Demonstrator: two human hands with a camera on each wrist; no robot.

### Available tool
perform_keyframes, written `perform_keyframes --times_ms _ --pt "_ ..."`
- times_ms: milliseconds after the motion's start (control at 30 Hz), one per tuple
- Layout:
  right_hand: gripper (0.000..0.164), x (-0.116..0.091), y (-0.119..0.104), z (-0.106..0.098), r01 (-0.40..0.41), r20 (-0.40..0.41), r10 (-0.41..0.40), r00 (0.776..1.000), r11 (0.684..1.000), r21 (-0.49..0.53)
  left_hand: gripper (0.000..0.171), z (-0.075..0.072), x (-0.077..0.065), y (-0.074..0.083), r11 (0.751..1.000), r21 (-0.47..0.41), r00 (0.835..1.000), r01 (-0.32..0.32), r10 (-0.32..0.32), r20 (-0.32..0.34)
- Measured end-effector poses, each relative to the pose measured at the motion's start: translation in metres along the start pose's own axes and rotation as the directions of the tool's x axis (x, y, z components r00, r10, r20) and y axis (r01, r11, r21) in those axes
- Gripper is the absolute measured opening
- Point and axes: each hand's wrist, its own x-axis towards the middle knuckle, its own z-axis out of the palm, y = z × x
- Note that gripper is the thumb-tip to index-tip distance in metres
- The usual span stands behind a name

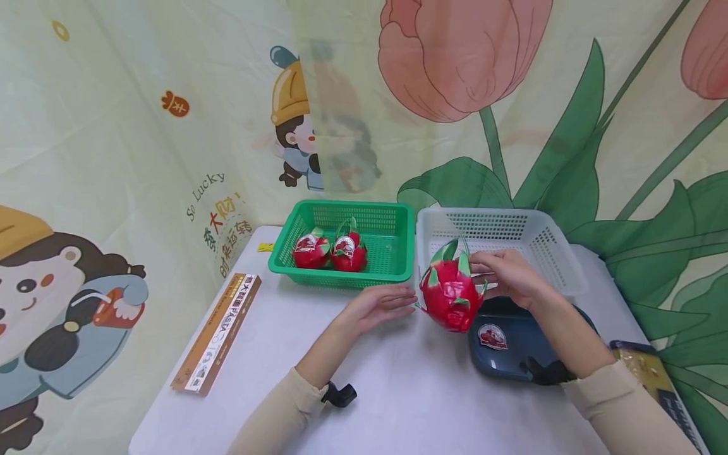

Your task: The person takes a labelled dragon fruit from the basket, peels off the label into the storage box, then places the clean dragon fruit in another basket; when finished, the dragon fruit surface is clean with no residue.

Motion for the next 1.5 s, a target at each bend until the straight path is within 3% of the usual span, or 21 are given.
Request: perform_keyframes --times_ms 267,400,533,667,767,1067,1333,1500 --pt "0.023 0.014 -0.009 -0.023 -0.027 -0.058 0.022 0.998 0.997 -0.073 0.039 0.022 0.018 -0.007 0.98 -0.196 0.999 0.045 -0.046 0.0" --pt "0.025 0.021 -0.013 -0.033 -0.031 -0.076 0.023 0.997 0.993 -0.114 0.034 0.032 0.029 -0.01 0.97 -0.241 0.999 0.031 -0.038 -0.025" --pt "0.014 0.028 -0.017 -0.045 -0.036 -0.084 0.026 0.996 0.993 -0.116 0.032 0.04 0.037 -0.011 0.958 -0.288 0.997 0.014 -0.035 -0.066" --pt "0.013 0.036 -0.02 -0.061 -0.049 -0.066 0.042 0.997 0.993 -0.11 0.025 0.043 0.047 -0.015 0.935 -0.355 0.995 -0.001 -0.035 -0.095" --pt "0.015 0.041 -0.021 -0.076 -0.059 -0.06 0.052 0.997 0.991 -0.118 0.029 0.045 0.052 -0.017 0.92 -0.392 0.994 -0.016 -0.029 -0.11" --pt "0.014 0.054 -0.009 -0.122 -0.11 -0.072 0.1 0.992 0.982 -0.151 0.036 0.049 0.054 -0.021 0.907 -0.411 0.984 -0.087 0.014 -0.177" --pt "0.016 0.063 0.008 -0.152 -0.164 -0.05 0.159 0.986 0.978 -0.131 0.044 0.048 0.053 -0.022 0.912 -0.397 0.982 -0.105 0.033 -0.184" --pt "0.046 0.066 0.015 -0.163 -0.144 -0.034 0.14 0.99 0.961 -0.235 0.035 0.049 0.052 -0.022 0.914 -0.392 0.979 -0.108 0.028 -0.203"
